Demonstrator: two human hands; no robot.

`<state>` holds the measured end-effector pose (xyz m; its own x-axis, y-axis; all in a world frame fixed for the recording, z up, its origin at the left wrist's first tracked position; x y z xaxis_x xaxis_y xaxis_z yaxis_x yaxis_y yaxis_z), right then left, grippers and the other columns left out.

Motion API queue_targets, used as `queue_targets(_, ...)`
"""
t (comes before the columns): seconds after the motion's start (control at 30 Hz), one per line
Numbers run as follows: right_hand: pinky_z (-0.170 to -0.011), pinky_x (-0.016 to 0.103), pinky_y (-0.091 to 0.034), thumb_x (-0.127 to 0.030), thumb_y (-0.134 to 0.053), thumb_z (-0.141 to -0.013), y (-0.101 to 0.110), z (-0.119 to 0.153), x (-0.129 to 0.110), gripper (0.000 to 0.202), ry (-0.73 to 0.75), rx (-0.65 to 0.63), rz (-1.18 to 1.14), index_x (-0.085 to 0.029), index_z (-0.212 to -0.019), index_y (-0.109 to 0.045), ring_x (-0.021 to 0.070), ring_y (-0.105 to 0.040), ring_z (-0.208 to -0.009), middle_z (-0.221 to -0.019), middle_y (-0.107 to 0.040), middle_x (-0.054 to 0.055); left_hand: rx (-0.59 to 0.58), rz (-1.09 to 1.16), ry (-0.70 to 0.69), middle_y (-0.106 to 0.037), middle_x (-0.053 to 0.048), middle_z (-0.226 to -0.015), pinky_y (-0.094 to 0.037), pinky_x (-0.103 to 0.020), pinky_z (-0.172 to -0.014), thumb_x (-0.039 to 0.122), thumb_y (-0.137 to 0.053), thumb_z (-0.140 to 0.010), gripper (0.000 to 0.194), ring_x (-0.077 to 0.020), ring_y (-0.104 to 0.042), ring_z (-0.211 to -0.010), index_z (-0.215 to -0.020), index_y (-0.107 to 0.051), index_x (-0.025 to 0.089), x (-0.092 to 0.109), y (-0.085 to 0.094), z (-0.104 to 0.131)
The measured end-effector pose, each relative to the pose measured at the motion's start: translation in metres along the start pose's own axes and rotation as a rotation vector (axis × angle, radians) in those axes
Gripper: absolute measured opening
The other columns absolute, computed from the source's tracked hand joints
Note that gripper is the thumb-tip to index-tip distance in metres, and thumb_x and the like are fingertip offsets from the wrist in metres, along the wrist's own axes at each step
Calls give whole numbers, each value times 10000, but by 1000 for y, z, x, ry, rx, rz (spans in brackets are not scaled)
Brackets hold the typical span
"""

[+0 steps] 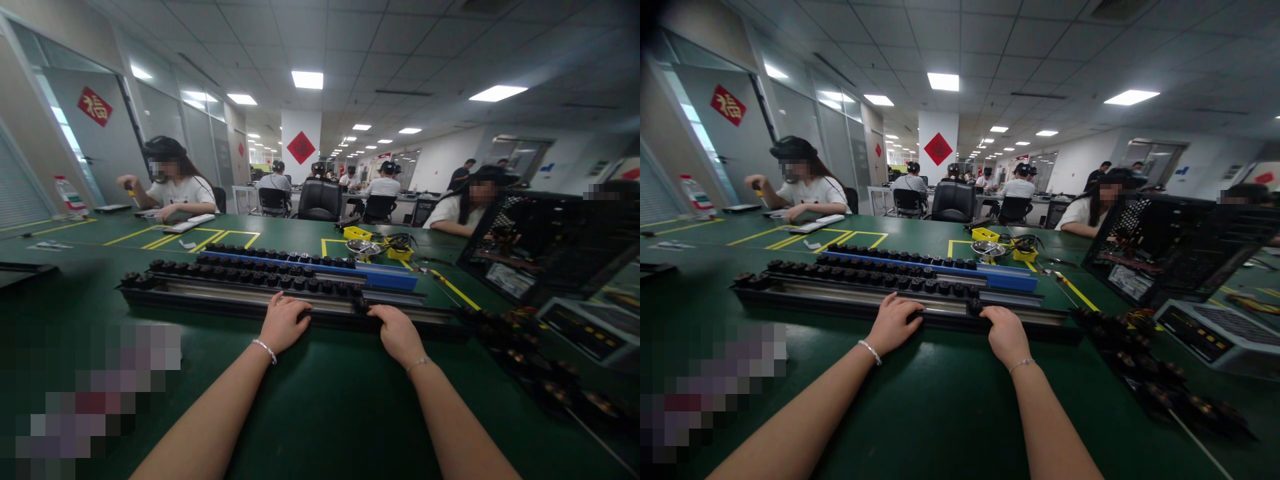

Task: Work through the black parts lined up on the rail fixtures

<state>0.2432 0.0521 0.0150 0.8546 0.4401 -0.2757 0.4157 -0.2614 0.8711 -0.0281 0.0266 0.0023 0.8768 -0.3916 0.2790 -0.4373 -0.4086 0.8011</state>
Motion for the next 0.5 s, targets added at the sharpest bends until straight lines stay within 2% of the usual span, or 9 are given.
queue_targets(0.5,-956,312,-382,-5,-321,-652,2,0,4,496,-48,-31,-1,-179,-950,-678,167,-564,-1026,-1060,-667,43,10,-4,-7,-698,47,-964,-178,-464,-1066,312,-533,-796,183,-180,-575,-981,-956,-621,313,-1,-1,0)
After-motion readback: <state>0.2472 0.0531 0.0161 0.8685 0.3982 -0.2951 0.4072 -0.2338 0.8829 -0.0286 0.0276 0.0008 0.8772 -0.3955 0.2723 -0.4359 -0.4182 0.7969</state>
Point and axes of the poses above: each hand's wrist, its own z-axis away from the middle knuckle, its own y-axis out of the back of the hand, x = y × z, the point moved 1 cm from there along -z, towards the middle knuckle
